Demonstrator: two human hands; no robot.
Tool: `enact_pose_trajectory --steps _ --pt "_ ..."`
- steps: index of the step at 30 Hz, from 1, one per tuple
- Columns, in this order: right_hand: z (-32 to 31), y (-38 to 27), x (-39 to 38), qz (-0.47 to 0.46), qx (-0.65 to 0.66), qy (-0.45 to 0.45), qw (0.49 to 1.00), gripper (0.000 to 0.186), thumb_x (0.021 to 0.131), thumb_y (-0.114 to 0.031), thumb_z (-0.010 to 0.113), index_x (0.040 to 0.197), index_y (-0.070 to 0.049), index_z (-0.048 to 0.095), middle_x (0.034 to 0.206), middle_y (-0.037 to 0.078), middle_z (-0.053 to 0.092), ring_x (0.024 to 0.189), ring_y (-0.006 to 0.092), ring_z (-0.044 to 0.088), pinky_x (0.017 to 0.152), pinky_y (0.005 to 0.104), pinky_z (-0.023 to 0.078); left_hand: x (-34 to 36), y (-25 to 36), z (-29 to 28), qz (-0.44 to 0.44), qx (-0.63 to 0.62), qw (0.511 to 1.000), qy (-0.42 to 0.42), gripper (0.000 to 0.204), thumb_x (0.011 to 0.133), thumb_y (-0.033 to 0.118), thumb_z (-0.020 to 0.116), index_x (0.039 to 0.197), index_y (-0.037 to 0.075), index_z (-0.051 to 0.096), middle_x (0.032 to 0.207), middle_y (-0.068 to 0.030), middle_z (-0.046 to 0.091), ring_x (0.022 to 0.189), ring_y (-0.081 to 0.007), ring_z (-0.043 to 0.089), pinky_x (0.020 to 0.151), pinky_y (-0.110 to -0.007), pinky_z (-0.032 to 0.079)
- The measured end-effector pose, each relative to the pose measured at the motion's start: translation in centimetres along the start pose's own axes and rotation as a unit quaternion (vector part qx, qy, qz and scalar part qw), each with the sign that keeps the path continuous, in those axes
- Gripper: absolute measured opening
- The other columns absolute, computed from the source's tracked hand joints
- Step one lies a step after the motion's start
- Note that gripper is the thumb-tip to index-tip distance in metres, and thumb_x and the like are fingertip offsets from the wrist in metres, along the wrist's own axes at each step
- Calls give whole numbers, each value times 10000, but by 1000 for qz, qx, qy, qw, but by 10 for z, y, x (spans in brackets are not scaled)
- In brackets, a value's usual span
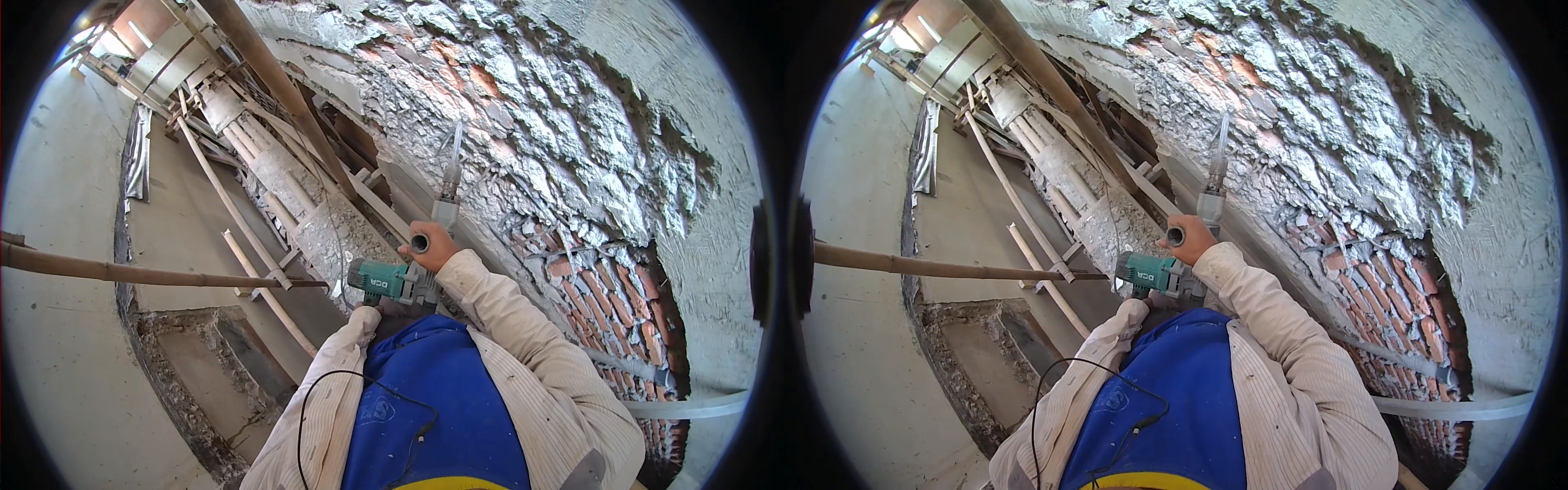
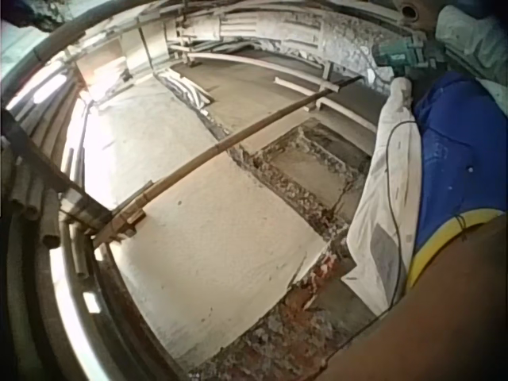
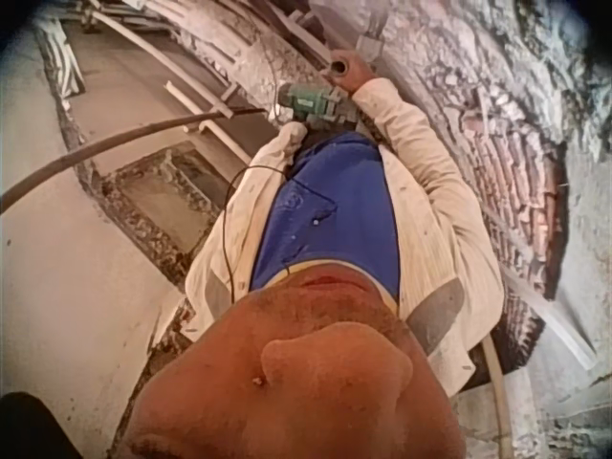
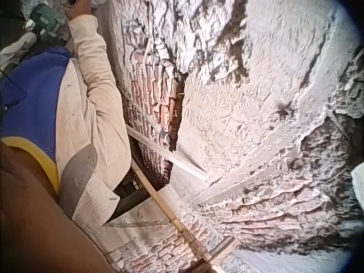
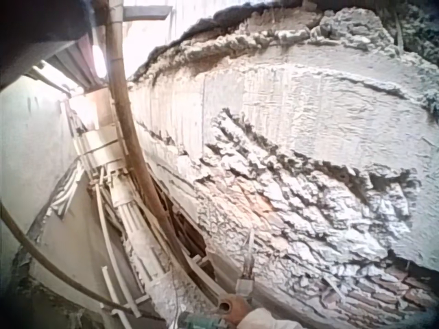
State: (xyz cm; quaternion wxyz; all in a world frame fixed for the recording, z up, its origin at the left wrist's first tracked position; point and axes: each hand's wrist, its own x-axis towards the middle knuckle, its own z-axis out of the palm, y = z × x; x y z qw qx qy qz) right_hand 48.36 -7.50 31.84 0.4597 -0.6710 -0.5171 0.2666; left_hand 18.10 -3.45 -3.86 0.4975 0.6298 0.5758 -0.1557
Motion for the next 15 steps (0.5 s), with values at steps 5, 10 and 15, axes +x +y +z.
enact_pose_trajectory --steps 5,10,15 --pt "0 1 0 5 -8 1 1000 444 720 -224 821 696 9 444 626 165 401 602 325 333 551 397 353 -17 12 -10 -10 61 997 53 480 793 339 727 1149 73 546 1034 -102 660 945 -246 654 756 -369 506" --pt "0 3 2 17 -28 -3 999 446 737 -238 816 723 6 443 640 151 379 615 296 308 562 389 355 -9 13 -5 13 120 992 40 556 784 383 717 1206 62 549 1119 -149 658 1021 -299 648 816 -394 511" --pt "-1 1 6 1 -14 13 1000 390 707 -172 817 713 14 473 639 188 438 600 337 377 569 406 376 2 10 -7 13 115 993 23 606 776 433 722 1229 66 556 1164 -170 648 1113 -318 613 878 -401 497"
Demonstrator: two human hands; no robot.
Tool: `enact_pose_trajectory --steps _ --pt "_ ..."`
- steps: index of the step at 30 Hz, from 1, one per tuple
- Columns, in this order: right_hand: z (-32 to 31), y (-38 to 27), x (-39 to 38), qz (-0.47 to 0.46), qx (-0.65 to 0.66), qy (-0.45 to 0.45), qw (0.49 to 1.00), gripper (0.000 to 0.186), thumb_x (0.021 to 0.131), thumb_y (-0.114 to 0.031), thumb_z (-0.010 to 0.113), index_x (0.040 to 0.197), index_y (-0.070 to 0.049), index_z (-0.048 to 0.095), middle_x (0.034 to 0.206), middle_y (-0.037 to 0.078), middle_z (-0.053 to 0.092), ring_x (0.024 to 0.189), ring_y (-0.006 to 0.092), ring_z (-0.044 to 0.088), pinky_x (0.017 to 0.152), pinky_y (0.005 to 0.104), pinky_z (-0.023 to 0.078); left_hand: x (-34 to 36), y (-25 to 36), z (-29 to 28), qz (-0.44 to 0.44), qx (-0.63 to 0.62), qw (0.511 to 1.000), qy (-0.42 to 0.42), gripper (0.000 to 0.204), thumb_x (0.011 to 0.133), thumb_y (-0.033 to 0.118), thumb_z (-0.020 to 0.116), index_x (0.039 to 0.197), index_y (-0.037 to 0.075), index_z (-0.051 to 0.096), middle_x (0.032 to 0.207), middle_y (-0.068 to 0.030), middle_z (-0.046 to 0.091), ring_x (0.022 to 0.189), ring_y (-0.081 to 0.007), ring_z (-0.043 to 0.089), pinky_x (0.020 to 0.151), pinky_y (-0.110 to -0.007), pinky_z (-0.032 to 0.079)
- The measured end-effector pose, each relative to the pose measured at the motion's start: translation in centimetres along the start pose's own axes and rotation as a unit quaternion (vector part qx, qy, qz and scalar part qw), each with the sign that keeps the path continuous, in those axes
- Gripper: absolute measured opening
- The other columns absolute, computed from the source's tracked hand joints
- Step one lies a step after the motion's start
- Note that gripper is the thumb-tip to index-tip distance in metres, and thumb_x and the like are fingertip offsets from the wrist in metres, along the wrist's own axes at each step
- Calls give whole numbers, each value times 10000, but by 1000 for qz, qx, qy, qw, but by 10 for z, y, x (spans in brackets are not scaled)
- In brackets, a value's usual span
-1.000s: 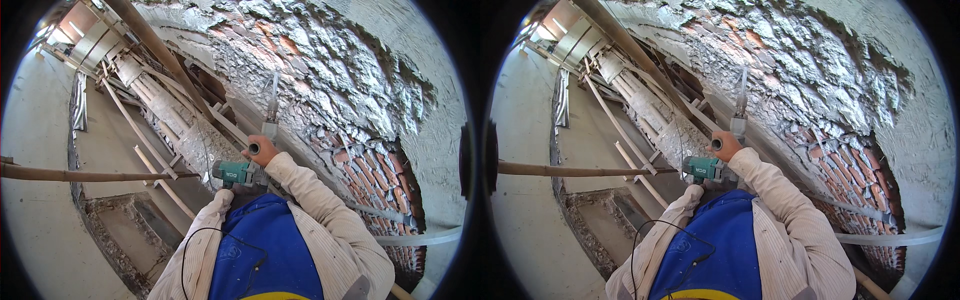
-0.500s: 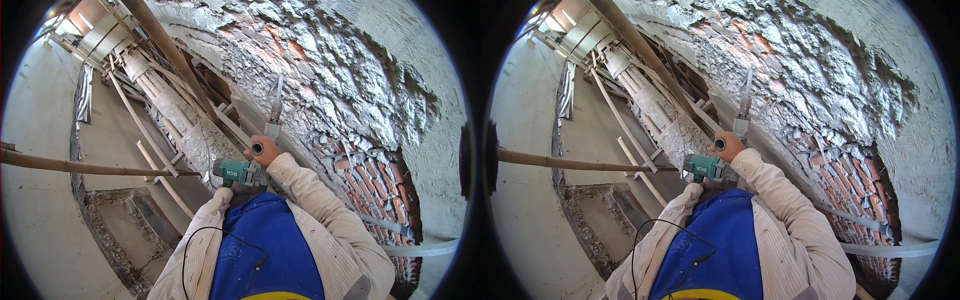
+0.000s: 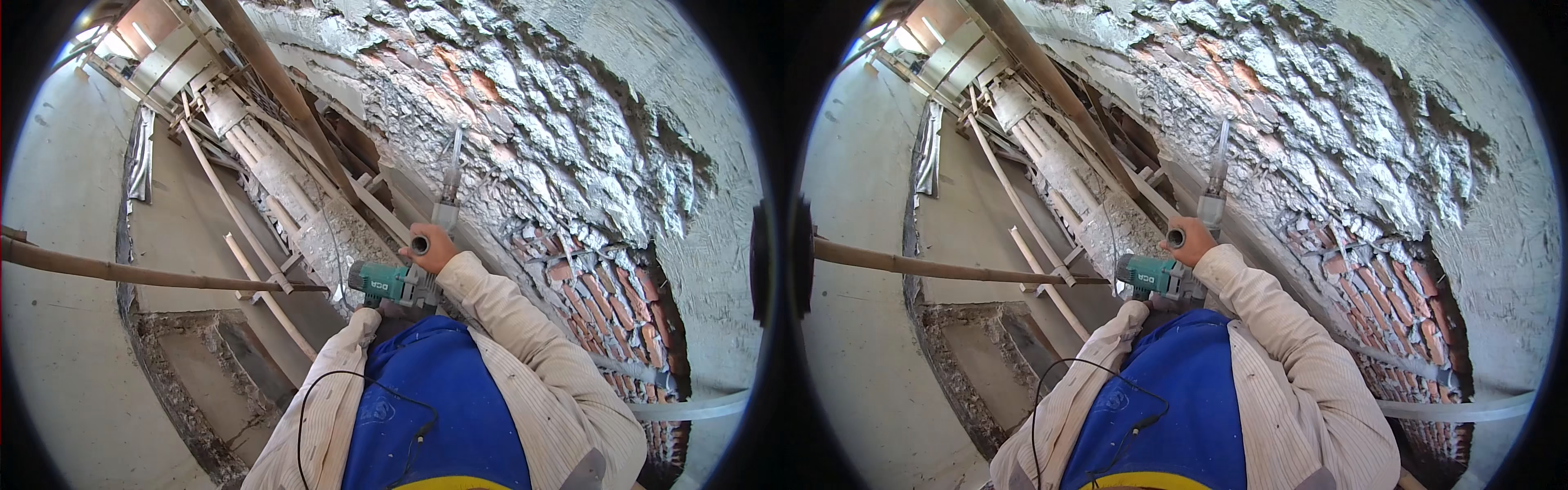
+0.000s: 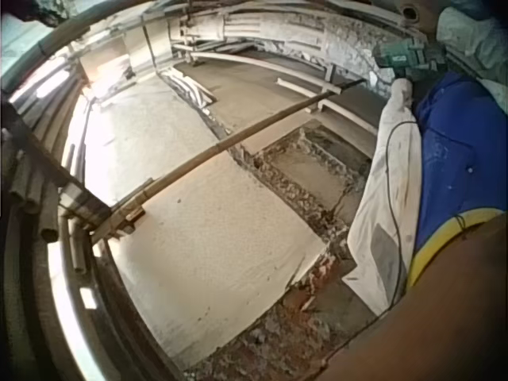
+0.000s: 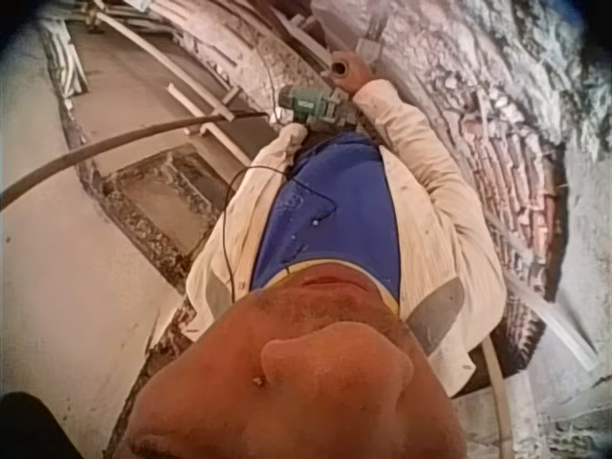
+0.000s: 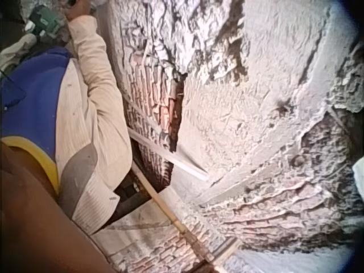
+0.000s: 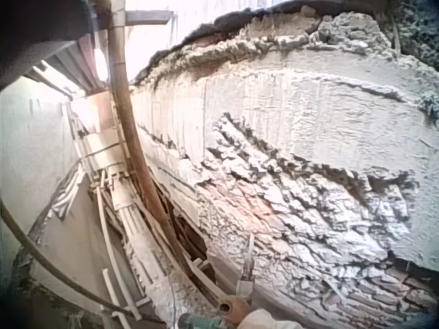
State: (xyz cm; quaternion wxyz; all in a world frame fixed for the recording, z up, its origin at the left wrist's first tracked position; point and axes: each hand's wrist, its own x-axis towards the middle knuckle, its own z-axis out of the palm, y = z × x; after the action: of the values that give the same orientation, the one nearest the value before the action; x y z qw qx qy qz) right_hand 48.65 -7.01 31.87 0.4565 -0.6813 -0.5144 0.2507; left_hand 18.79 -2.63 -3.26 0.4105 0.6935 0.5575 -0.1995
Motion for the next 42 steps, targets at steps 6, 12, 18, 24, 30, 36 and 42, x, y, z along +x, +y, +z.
enact_pose_trajectory --steps 6,12,18,24,30,36,42 --pt "-6 -3 6 -10 5 10 1000 360 684 -151 816 707 13 497 643 198 488 602 368 423 580 413 394 4 8 -3 49 -68 996 34 617 789 477 723 1207 51 567 1136 -186 650 1075 -314 612 863 -398 505" --pt "-8 -5 7 -24 -10 23 999 369 681 -150 811 705 19 484 639 203 478 606 382 416 575 419 385 -4 8 -6 1 -77 997 0 588 824 453 680 1235 56 543 1171 -171 632 1101 -293 597 874 -377 497" --pt "-5 -11 -11 13 1 -19 1000 356 695 -133 796 721 27 479 642 213 460 609 383 403 588 426 386 -38 3 -17 -10 -113 993 -22 559 860 428 637 1264 60 519 1207 -156 613 1127 -272 582 884 -357 489" --pt "6 -10 -29 11 10 2 1000 314 702 -119 790 772 26 520 682 220 491 648 387 430 628 402 422 -63 -15 -15 -13 -198 979 -55 530 895 403 594 1292 65 496 1243 -140 594 1153 -251 567 895 -336 481" --pt "12 -1 -35 39 9 -6 999 350 694 -161 808 817 20 534 758 232 548 760 423 545 687 428 437 -66 -18 -19 -34 -84 995 -46 655 829 431 663 1317 39 470 1305 -161 568 1248 -266 529 938 -356 472" --pt "16 1 -33 20 -5 25 999 368 688 -186 816 823 26 547 783 227 572 787 421 566 704 429 443 -90 7 -41 -38 -77 995 -47 666 830 444 679 1315 34 479 1300 -189 571 1241 -302 534 954 -376 465" --pt "14 -3 -26 12 12 5 1000 398 700 -175 810 760 19 468 702 181 429 688 338 386 618 395 385 -76 -10 -38 1 -149 988 -43 676 810 452 706 1295 26 504 1260 -196 598 1210 -331 556 963 -395 460"
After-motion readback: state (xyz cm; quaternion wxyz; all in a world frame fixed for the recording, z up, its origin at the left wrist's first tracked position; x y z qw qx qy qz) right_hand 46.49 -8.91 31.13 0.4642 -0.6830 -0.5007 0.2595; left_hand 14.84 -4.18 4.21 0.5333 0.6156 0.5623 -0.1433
